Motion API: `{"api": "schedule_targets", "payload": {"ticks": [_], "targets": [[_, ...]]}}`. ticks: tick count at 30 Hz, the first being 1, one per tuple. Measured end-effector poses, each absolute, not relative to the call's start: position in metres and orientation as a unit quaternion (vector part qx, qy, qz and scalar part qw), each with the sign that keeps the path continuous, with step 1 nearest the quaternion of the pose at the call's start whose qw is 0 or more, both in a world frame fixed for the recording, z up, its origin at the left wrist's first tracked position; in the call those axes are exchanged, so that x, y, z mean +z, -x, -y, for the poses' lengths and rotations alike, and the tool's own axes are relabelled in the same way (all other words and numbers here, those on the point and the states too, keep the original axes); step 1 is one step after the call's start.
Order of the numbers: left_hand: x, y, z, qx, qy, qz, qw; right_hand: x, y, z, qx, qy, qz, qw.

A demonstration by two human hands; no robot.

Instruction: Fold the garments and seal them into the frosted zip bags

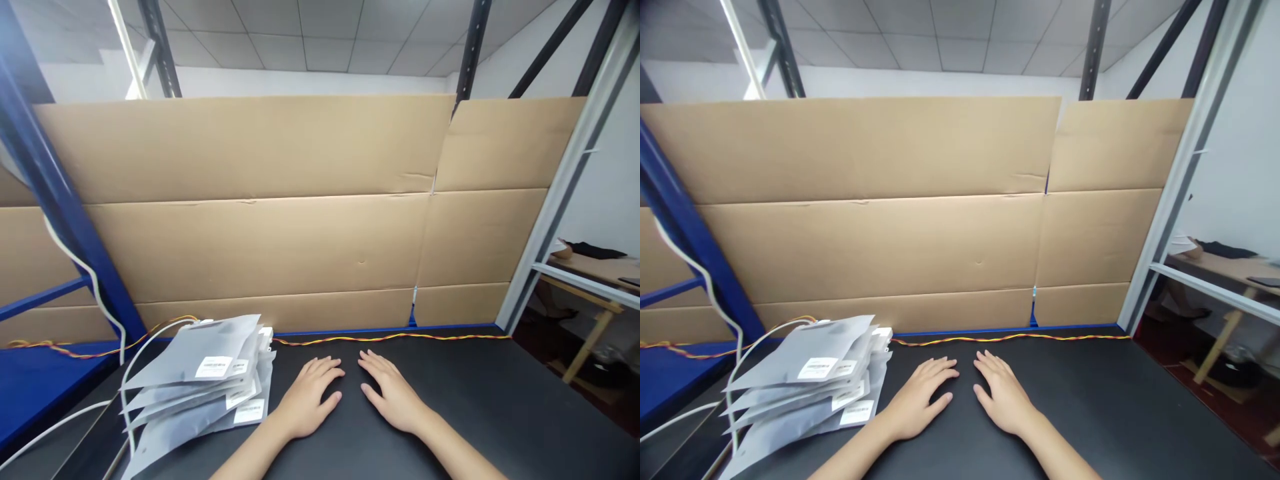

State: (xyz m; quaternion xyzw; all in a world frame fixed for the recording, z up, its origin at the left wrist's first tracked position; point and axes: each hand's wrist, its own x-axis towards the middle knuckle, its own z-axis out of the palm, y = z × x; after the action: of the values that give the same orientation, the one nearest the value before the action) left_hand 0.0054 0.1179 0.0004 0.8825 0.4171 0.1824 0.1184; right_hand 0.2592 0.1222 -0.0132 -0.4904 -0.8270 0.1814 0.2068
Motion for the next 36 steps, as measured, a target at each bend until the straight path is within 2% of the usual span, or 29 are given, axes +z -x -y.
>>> {"api": "schedule_targets", "payload": {"ticks": [36], "targets": [[0.0044, -0.0076, -0.116, 0.17, -0.877, -0.428, 0.137, -0.0176, -0.2617, -0.1228, 0.179, 0.485, 0.83, 0.208]]}}
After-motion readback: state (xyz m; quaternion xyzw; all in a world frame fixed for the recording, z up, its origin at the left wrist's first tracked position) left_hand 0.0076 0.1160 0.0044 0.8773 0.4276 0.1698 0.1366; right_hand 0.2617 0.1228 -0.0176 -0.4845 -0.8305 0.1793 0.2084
